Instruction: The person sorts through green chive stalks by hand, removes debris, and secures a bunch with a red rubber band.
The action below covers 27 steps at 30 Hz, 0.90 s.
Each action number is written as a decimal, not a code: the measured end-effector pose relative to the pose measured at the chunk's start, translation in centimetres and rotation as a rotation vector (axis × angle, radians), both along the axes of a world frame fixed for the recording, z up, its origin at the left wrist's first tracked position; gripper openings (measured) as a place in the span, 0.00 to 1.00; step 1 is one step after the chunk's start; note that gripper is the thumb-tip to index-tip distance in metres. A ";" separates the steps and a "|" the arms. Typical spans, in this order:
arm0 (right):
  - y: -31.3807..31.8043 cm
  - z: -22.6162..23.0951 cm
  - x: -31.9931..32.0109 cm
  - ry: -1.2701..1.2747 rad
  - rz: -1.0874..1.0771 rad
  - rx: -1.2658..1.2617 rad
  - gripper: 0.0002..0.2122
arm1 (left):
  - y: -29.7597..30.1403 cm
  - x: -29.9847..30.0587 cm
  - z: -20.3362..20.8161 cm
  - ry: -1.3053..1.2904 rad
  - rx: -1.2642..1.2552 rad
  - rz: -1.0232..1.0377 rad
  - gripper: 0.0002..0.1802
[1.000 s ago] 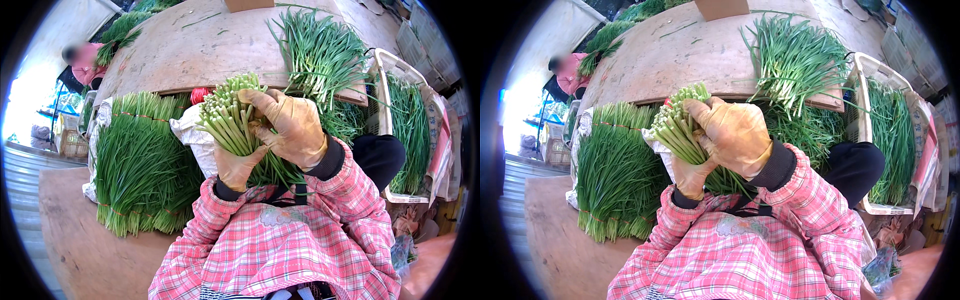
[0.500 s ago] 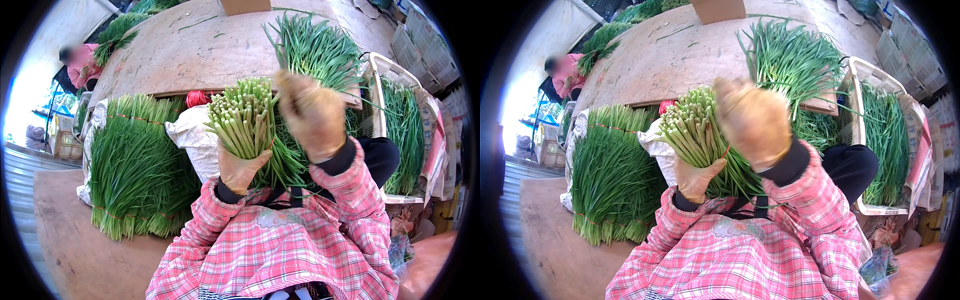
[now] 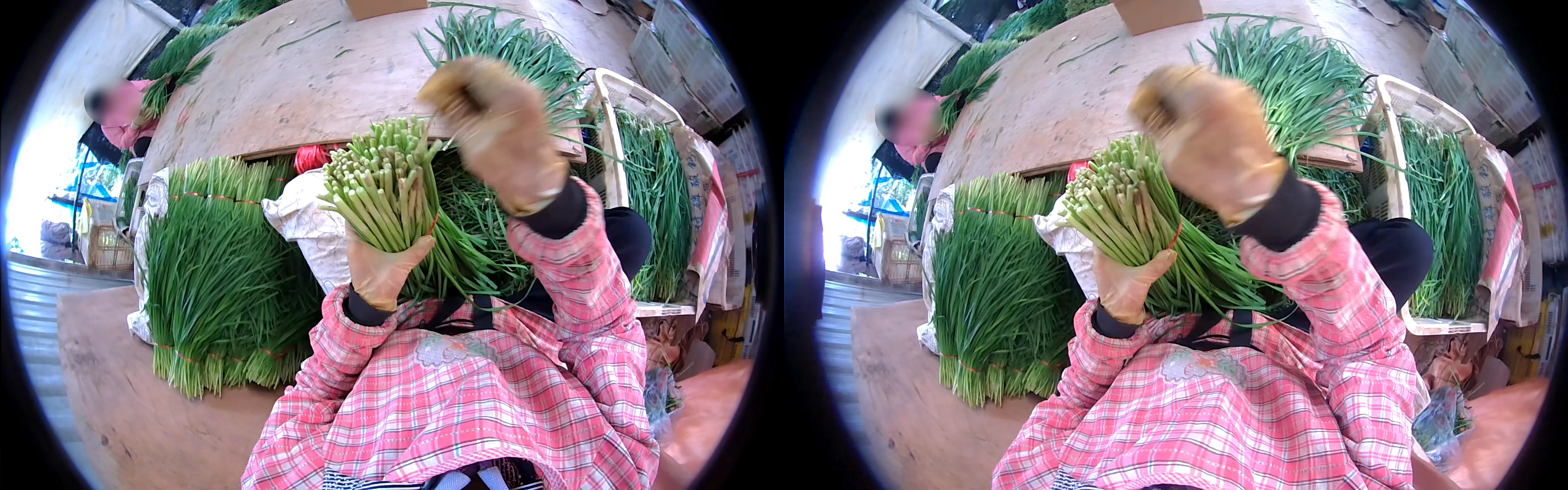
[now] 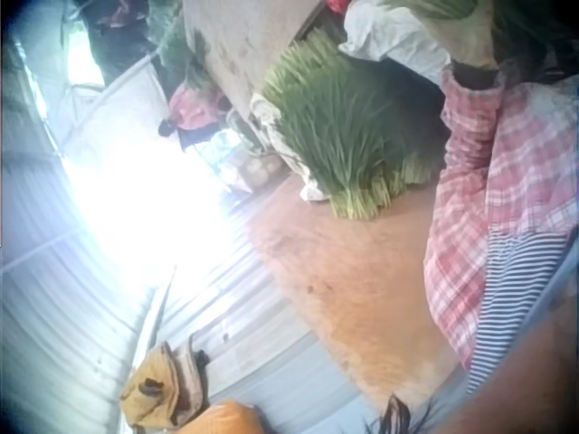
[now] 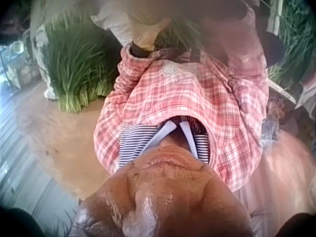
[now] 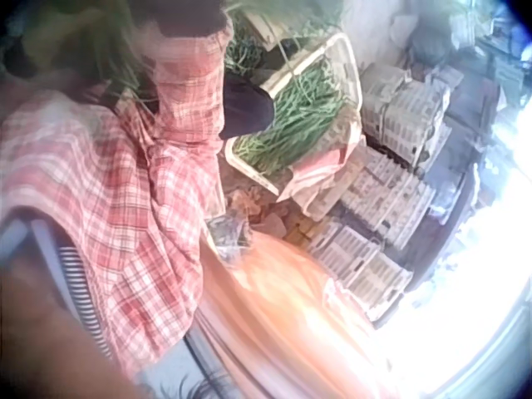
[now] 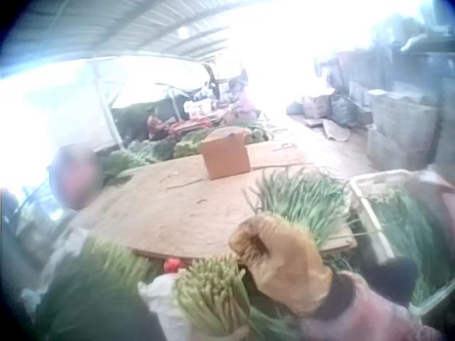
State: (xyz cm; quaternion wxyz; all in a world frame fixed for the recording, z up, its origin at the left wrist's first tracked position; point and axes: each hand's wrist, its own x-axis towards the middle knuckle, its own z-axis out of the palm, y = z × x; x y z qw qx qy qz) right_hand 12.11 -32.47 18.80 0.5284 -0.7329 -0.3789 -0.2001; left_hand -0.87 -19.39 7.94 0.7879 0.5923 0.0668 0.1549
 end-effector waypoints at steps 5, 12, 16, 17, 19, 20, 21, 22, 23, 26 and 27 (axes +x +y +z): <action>-3.2 -2.7 1.6 -0.218 -0.133 -0.274 0.10 | 1.0 0.2 0.0 -0.025 -0.004 0.042 0.39; 1.0 -3.8 -3.0 -0.290 -0.026 -0.220 0.09 | 1.2 0.3 1.2 0.143 0.131 0.102 0.36; 2.3 -3.5 -3.8 -0.232 -0.071 -0.331 0.08 | 0.8 0.3 0.8 0.146 0.199 0.147 0.35; 2.3 -3.3 -3.8 -0.227 -0.065 -0.347 0.08 | 0.8 0.2 0.5 0.116 0.180 0.149 0.35; 2.4 -3.1 -3.8 -0.253 -0.046 -0.368 0.07 | 0.7 0.1 0.0 0.096 0.162 0.148 0.36; 2.4 -3.1 -3.8 -0.284 -0.033 -0.373 0.07 | 0.7 0.1 -0.2 0.086 0.154 0.147 0.37; 2.5 -3.1 -3.7 -0.315 -0.020 -0.378 0.07 | 0.6 0.1 -0.3 0.075 0.146 0.146 0.37; 2.4 -3.2 -3.6 -0.358 -0.009 -0.368 0.07 | 0.6 0.1 -0.1 0.071 0.123 0.124 0.38; 2.4 -3.3 -3.4 -0.400 0.003 -0.359 0.08 | 0.4 0.1 0.3 0.068 0.101 0.102 0.38; 2.5 -3.2 -3.1 -0.453 -0.032 -0.364 0.07 | 0.6 0.0 -0.2 0.060 0.113 0.110 0.38; 2.5 -3.1 -3.1 -0.458 -0.055 -0.372 0.07 | 0.7 -0.1 -0.3 0.067 0.102 0.113 0.39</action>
